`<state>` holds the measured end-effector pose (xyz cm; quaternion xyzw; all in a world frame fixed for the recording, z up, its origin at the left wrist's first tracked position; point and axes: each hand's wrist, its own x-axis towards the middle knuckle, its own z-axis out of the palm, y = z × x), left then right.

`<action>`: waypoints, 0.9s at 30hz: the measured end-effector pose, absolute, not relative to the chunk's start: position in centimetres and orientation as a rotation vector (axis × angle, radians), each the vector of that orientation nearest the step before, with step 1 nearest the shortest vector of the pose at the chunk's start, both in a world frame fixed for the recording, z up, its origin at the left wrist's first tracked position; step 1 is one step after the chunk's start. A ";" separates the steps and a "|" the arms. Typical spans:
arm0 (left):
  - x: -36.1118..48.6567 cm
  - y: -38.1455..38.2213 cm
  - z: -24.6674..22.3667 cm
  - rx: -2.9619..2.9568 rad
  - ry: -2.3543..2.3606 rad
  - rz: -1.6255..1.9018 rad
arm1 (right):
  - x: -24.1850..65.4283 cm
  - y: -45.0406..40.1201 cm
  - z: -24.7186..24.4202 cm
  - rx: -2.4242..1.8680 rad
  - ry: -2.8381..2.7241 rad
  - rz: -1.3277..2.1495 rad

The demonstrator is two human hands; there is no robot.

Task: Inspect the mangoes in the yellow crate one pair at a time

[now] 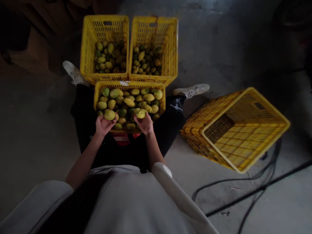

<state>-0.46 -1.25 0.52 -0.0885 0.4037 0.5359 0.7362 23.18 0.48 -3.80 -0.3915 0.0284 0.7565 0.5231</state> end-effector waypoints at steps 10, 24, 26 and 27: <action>-0.5 -1.2 0.5 -0.214 0.962 1.192 | 23.3 0.5 -3.0 -0.907 0.041 1.832; 0.0 -0.6 0.3 -0.252 1.066 1.203 | 23.0 0.8 -4.3 -0.994 -0.032 1.714; 0.0 -0.7 0.2 -0.221 1.057 1.214 | 23.2 0.8 -4.3 -0.979 -0.002 1.712; 0.0 -0.7 0.1 -0.203 1.050 1.223 | 23.4 0.8 -4.3 -0.973 0.028 1.719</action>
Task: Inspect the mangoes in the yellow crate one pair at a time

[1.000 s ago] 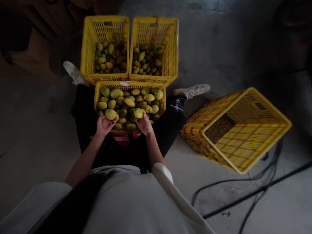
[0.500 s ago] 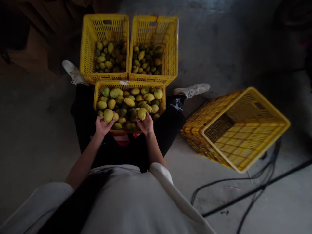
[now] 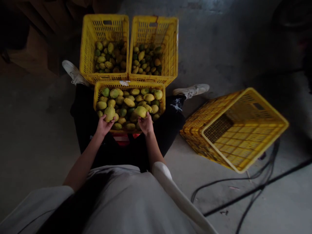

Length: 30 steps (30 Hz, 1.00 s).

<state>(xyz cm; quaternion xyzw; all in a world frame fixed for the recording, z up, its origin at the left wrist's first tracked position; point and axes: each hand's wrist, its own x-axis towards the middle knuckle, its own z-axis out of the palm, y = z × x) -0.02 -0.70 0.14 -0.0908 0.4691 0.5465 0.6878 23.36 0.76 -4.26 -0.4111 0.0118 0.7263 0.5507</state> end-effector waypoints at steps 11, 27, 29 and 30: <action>-0.5 -1.0 0.3 -0.164 0.924 1.184 | 23.9 0.6 -4.8 -0.947 0.205 1.780; -0.4 -0.9 0.0 -0.237 1.007 1.234 | 23.2 0.5 -4.1 -0.975 0.069 1.883; -0.4 -0.8 0.0 -0.234 1.028 1.244 | 23.2 0.6 -4.1 -0.984 0.076 1.904; -0.4 -0.8 0.0 -0.242 1.044 1.258 | 23.2 0.6 -4.1 -0.991 0.082 1.899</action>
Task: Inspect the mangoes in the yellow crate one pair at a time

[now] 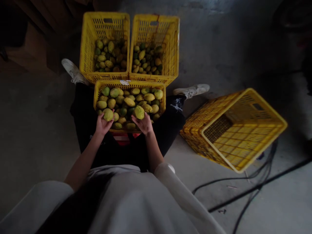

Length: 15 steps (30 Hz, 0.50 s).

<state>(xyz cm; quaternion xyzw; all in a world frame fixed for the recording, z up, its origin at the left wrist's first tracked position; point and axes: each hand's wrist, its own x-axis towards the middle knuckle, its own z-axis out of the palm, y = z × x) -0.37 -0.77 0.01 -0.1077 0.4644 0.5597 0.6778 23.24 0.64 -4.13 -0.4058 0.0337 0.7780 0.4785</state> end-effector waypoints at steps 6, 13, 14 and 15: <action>-0.2 -0.9 0.2 -0.355 1.047 1.311 | 23.3 0.6 -4.5 -0.958 0.052 1.771; -0.2 -0.6 0.1 -0.304 1.053 1.192 | 23.3 0.7 -4.5 -0.954 0.102 1.772; -0.2 -0.5 0.1 -0.318 1.065 1.198 | 23.3 0.7 -4.5 -0.961 0.114 1.773; -0.1 -0.4 0.1 -0.332 1.077 1.208 | 23.4 0.7 -4.5 -0.970 0.121 1.775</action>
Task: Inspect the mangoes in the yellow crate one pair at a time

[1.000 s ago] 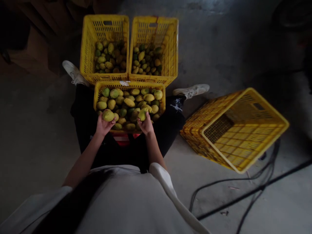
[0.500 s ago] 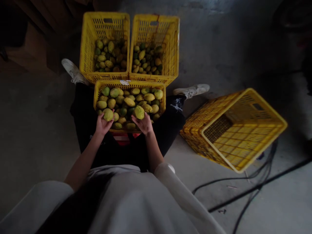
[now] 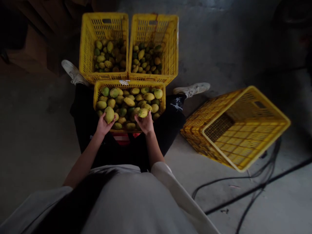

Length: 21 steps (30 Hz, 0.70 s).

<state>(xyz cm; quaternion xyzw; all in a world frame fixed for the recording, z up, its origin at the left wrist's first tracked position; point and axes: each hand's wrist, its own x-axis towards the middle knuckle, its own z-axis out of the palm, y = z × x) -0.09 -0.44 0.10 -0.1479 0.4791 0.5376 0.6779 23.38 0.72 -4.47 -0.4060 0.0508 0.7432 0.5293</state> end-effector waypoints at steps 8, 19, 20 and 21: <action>0.1 -0.5 -0.5 -0.289 1.088 1.151 | 23.5 0.9 -4.4 -0.951 0.098 1.824; -0.2 -0.5 -1.0 -0.277 1.144 1.143 | 22.6 1.0 -3.0 -0.979 -0.003 1.822; -0.2 -0.4 -0.9 -0.286 1.146 1.155 | 22.6 0.9 -3.0 -0.969 -0.006 1.817; -0.2 -0.4 -0.9 -0.296 1.148 1.172 | 22.5 0.8 -3.0 -0.960 -0.014 1.808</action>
